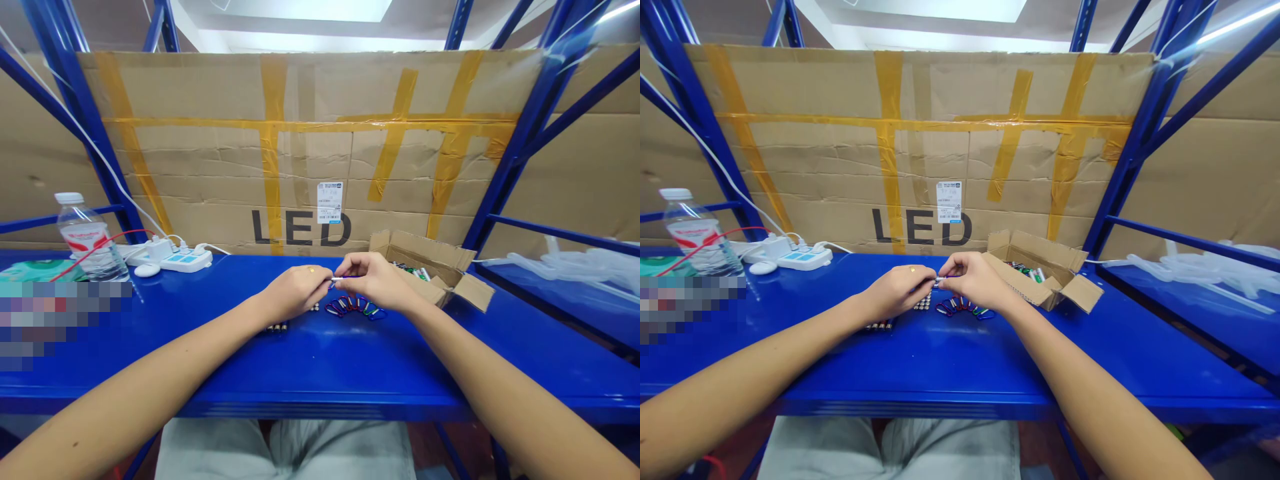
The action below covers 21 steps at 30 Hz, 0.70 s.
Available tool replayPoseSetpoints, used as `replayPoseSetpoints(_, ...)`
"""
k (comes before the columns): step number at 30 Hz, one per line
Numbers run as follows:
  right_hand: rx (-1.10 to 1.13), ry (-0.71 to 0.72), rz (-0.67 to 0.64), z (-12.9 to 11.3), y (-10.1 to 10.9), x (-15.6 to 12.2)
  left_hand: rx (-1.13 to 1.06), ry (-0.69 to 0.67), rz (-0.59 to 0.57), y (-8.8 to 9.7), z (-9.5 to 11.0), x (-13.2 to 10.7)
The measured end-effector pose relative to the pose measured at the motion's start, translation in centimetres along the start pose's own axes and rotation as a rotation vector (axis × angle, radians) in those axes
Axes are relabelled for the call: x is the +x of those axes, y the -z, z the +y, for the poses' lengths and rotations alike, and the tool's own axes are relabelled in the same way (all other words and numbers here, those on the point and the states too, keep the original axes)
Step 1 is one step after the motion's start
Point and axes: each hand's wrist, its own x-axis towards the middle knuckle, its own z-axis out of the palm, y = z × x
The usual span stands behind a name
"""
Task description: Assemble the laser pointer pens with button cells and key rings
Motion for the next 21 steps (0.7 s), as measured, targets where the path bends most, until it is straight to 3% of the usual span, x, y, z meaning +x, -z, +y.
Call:
replayPoseSetpoints(14,0.151,0.035,-0.094,0.6,0.1,0.1,0.080,-0.063,0.009,0.7,0.4,0.4)
replayPoseSetpoints(21,0.117,0.009,-0.129,1.0,0.4,0.2,0.057,-0.037,-0.018,0.5,0.4,0.3)
